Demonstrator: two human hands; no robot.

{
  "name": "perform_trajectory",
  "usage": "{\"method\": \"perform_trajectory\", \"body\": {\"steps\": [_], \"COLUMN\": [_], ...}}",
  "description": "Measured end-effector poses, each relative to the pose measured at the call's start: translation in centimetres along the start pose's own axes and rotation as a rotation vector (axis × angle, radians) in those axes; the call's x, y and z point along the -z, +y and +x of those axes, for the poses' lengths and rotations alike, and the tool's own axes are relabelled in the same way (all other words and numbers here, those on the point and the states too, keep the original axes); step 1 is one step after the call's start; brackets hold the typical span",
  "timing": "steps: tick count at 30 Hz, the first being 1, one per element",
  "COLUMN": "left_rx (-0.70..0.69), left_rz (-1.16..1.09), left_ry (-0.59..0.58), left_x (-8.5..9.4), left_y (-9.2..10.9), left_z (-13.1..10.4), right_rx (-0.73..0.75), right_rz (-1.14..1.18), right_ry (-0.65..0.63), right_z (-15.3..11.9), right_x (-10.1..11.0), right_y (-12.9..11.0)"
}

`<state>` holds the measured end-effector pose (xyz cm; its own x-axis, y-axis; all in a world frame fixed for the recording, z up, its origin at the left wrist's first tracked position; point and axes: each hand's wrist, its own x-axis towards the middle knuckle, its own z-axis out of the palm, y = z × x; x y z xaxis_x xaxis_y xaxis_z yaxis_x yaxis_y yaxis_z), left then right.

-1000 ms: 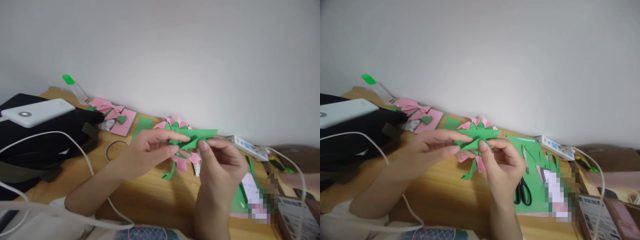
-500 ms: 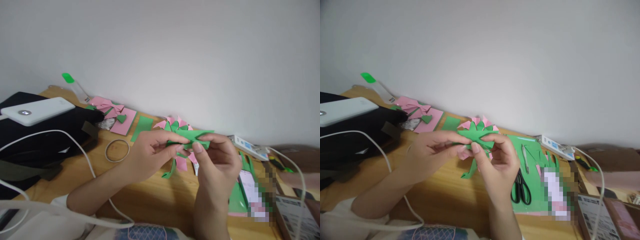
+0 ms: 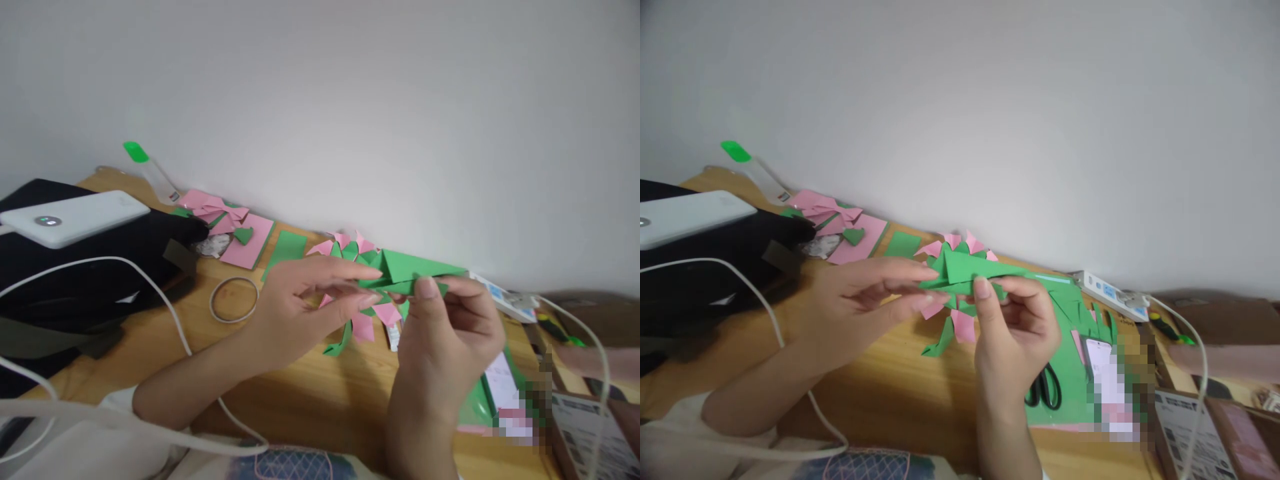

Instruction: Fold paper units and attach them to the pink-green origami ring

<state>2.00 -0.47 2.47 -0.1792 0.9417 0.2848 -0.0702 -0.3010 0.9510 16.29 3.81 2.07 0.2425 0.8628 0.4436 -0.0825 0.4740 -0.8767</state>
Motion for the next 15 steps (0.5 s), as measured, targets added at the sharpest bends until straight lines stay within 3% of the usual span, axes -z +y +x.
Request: {"method": "perform_trajectory", "body": {"steps": [15], "left_rx": [-0.067], "left_rz": [0.088], "left_ry": [0.152], "left_x": [-0.27], "left_y": [0.39], "left_z": [0.01], "right_rx": [0.058], "right_rz": [-0.011], "right_ry": [0.039], "right_z": [-0.90], "right_x": [-0.35], "right_y": [-0.03]}}
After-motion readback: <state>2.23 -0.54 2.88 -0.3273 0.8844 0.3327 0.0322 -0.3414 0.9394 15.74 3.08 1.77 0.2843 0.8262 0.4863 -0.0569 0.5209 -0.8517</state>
